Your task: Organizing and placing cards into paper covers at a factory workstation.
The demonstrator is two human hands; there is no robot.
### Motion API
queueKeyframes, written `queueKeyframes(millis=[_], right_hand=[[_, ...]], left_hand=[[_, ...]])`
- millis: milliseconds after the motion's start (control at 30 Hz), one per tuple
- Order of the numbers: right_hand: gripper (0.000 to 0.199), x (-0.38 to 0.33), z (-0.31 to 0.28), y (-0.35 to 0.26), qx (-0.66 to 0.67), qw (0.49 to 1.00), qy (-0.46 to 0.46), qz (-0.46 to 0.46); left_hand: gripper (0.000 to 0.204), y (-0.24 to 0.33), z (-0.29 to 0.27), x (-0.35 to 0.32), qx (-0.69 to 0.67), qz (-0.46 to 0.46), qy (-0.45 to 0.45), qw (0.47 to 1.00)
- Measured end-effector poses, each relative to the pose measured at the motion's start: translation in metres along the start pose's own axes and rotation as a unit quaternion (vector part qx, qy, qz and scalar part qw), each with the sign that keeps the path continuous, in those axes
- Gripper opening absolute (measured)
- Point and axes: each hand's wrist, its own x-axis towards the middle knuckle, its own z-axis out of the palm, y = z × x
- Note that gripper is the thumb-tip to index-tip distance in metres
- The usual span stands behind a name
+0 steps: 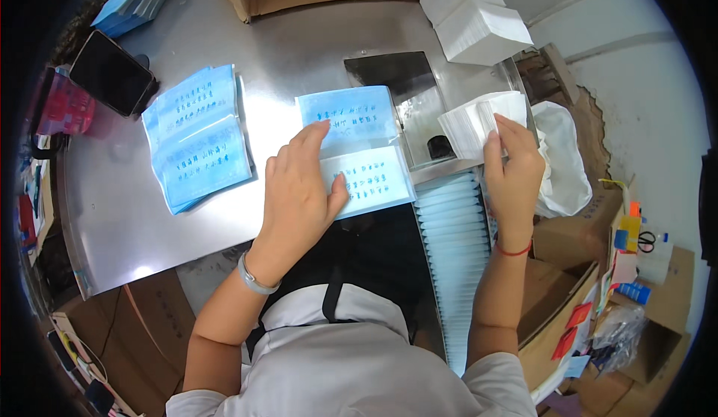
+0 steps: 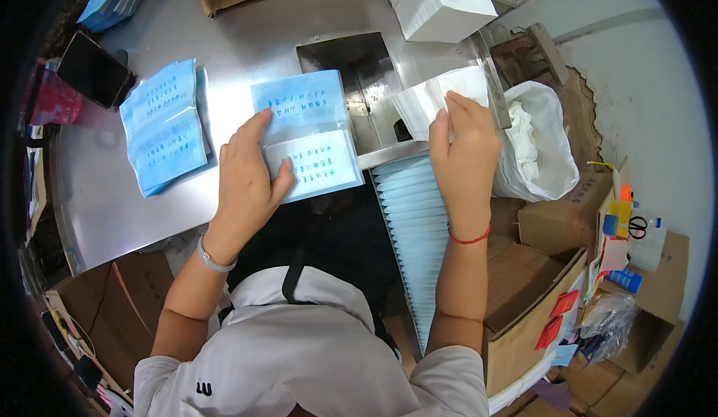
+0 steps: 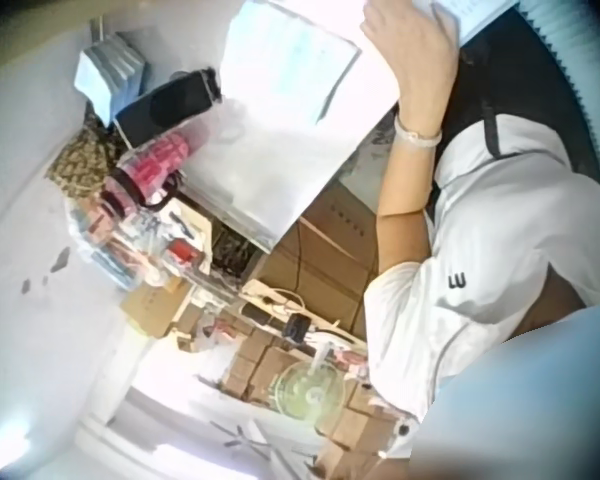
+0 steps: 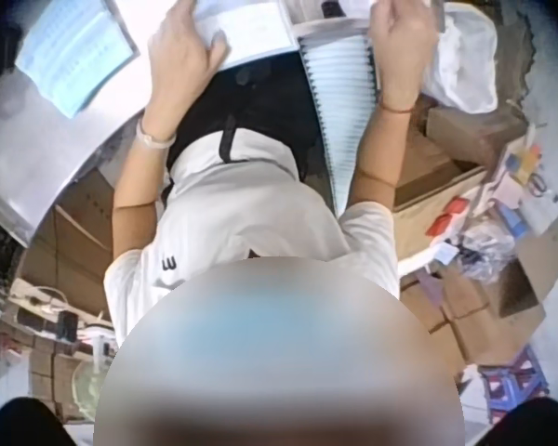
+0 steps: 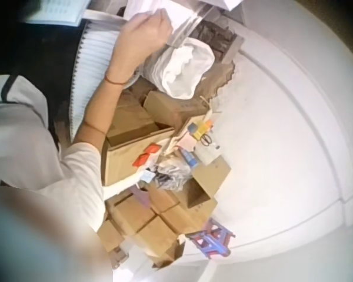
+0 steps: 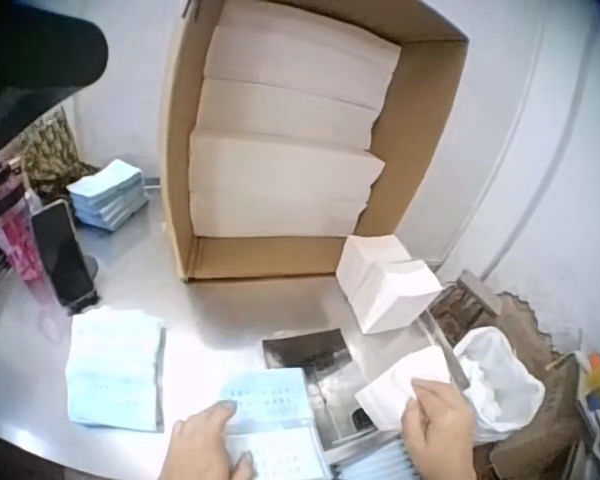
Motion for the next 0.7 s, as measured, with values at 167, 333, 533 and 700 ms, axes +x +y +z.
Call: queueKeyframes(millis=[167,333,533,700], right_hand=[[0.027,-0.002,0.003,0.007,-0.011,0.999,0.031,-0.011],[0.033,-0.005,-0.001,-0.003,-0.106,0.988,0.012,-0.109],[0.030,-0.048,0.065,-0.071,-0.044,0.939,-0.055,-0.337],[0.021,0.016,0.103,-0.051,-0.008,0.965,-0.178,-0.194]], left_hand=[[0.049,-0.003,0.004,-0.004,0.030,0.017,0.056,0.998],[0.044,-0.002,-0.009,-0.008,0.026,0.062,-0.070,0.995],[0.059,-0.016,-0.022,0.012,-0.036,0.092,-0.132,0.986],[0.066,0.040,-0.011,0.013,-0.080,0.172,-0.130,0.973]])
